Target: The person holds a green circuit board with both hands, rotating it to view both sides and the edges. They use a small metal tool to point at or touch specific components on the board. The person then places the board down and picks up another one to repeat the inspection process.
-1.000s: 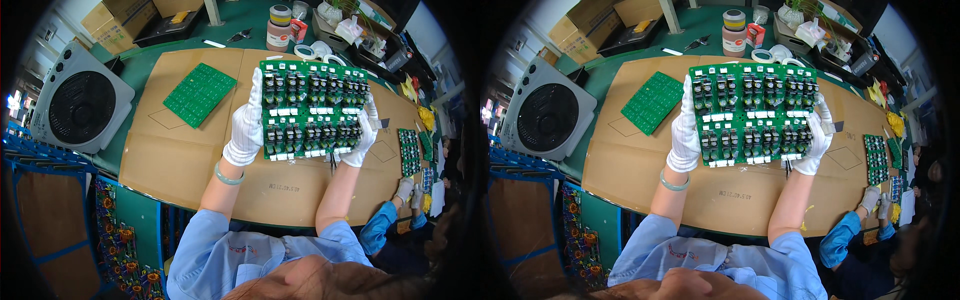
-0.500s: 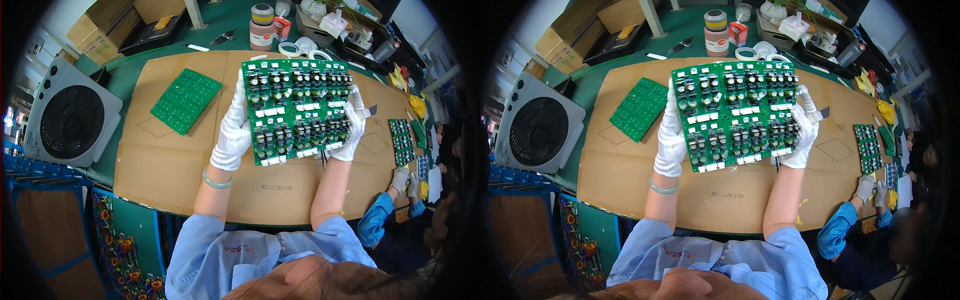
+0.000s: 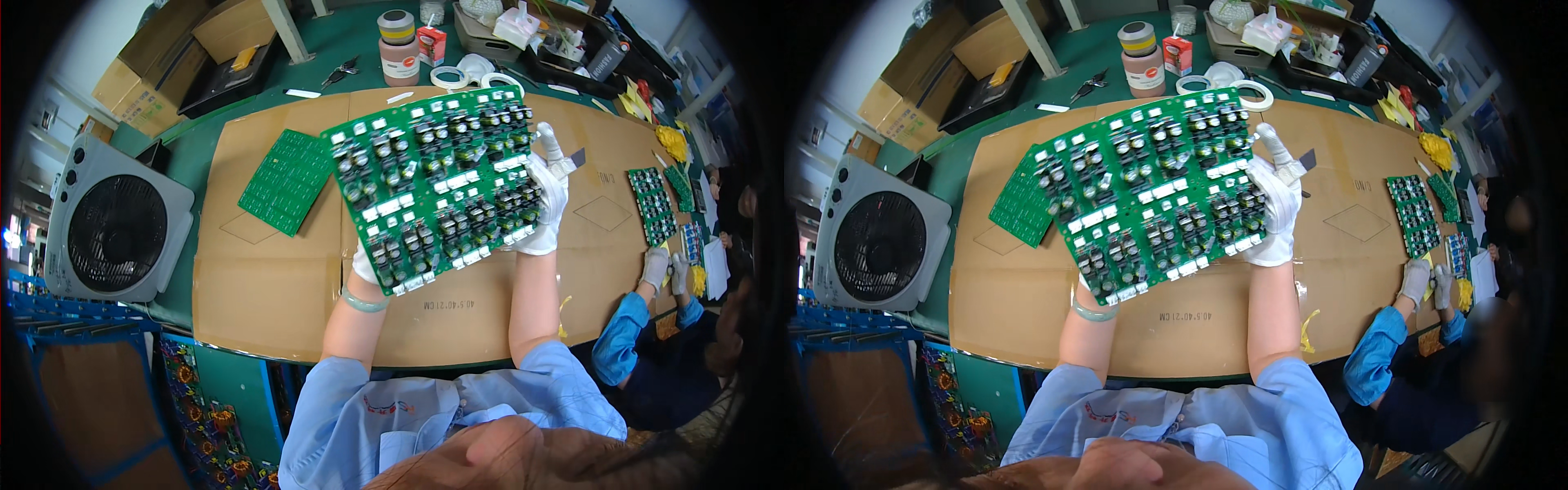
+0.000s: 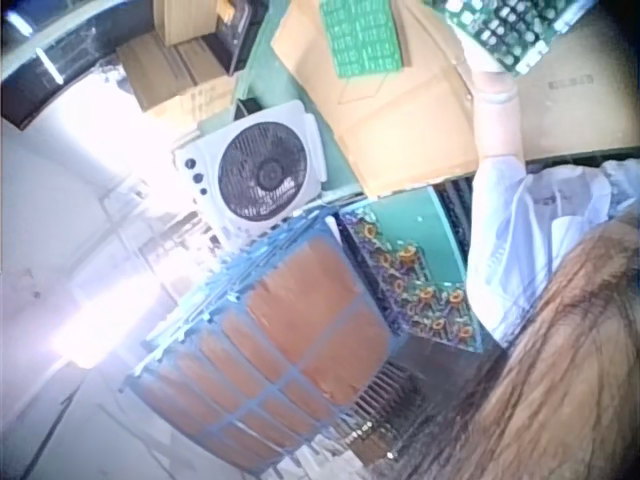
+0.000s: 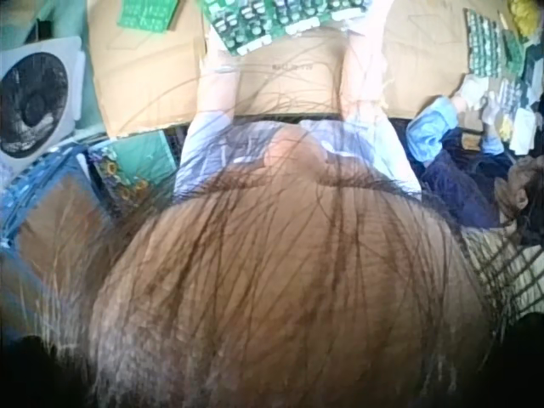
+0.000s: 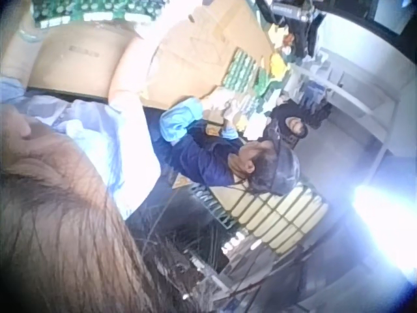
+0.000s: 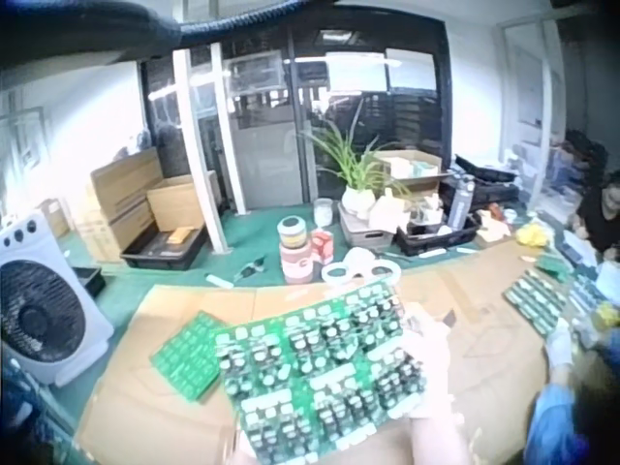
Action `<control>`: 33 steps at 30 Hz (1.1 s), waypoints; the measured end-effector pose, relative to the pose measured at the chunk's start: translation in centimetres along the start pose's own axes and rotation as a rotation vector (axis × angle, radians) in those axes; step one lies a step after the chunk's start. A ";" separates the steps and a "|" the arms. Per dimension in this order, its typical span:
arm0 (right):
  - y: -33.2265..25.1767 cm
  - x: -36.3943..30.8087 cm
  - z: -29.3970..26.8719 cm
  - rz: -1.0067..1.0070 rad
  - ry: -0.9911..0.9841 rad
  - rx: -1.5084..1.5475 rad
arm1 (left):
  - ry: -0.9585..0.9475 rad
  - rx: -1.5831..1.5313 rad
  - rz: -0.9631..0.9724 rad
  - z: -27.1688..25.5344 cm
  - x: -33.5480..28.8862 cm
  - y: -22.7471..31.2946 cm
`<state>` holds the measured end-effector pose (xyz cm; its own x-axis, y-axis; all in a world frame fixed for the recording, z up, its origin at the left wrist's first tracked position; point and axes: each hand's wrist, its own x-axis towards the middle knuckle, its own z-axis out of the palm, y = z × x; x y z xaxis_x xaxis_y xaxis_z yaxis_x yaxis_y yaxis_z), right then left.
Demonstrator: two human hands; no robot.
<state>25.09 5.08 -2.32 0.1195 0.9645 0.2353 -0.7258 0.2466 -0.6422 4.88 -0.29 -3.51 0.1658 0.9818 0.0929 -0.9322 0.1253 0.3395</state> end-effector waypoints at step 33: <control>-0.8 0.8 -0.9 -0.015 -0.048 -0.251 | 0.181 0.557 0.267 2.4 0.5 2.3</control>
<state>26.42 5.73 -2.26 0.0920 0.9564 0.2771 -0.5328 0.2824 -0.7977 3.63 0.16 -0.44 -0.1514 0.9835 0.0987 -0.6190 -0.1722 0.7663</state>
